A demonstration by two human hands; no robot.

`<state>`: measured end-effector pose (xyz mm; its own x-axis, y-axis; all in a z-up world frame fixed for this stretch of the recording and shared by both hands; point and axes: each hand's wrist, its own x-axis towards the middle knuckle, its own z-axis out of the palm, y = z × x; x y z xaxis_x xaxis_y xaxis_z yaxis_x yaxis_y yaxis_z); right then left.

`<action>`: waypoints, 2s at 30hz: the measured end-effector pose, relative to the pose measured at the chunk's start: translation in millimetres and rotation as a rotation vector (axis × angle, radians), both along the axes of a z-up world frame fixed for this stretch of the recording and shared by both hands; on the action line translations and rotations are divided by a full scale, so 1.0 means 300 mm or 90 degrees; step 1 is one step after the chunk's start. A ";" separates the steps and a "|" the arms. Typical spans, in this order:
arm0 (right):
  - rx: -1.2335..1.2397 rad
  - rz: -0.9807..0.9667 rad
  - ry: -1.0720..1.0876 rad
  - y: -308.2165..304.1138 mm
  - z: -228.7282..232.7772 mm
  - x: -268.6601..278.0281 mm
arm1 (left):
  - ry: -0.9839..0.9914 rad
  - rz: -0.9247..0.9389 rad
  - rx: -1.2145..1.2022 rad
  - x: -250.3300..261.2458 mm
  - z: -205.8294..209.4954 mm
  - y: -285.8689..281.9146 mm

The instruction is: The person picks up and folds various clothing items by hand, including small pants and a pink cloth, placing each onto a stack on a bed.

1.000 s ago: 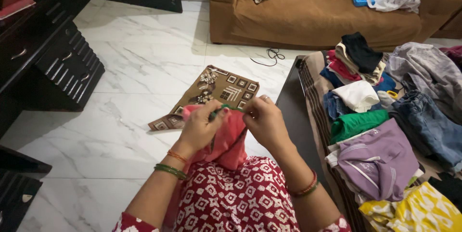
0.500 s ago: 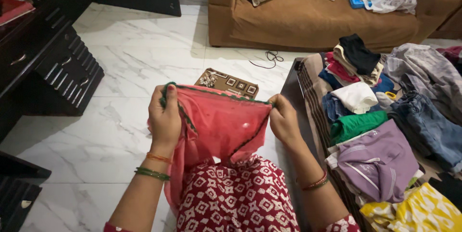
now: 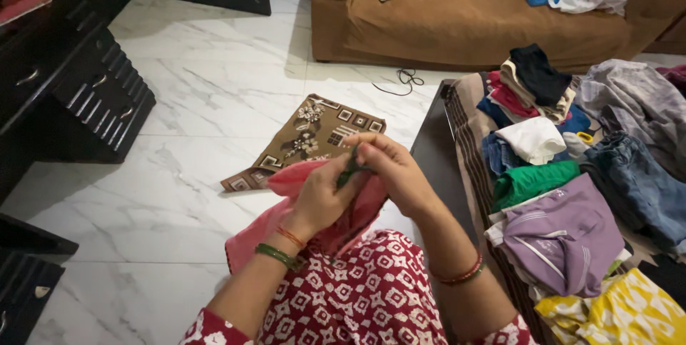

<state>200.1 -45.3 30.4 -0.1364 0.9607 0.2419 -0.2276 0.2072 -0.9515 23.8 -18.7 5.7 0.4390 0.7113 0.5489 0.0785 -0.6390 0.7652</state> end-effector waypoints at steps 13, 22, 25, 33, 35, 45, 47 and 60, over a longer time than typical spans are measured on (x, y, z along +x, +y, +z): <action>0.027 -0.487 -0.753 0.055 -0.074 0.227 | -0.054 0.375 0.027 -0.226 0.026 0.200; 0.320 -0.560 -0.474 -0.055 0.100 0.350 | -0.167 0.419 -0.013 -0.381 0.152 0.199; 0.183 -0.354 -0.493 -0.013 0.051 0.355 | -0.016 0.421 -0.083 -0.344 0.080 0.194; 0.018 -0.352 -0.393 -0.143 0.091 0.267 | -0.138 0.440 -0.082 -0.391 0.080 0.226; 0.128 -0.448 -0.254 -0.184 0.115 0.270 | -0.239 0.399 -0.004 -0.409 0.120 0.215; 0.066 -0.316 0.106 -0.132 -0.111 0.339 | -0.231 0.471 0.042 -0.501 0.041 0.244; 0.080 -0.339 0.138 -0.126 -0.157 0.318 | -0.233 0.459 0.026 -0.504 0.037 0.235; -0.058 -0.362 0.287 -0.263 -0.354 0.025 | -0.358 0.393 -0.006 -0.260 -0.055 0.473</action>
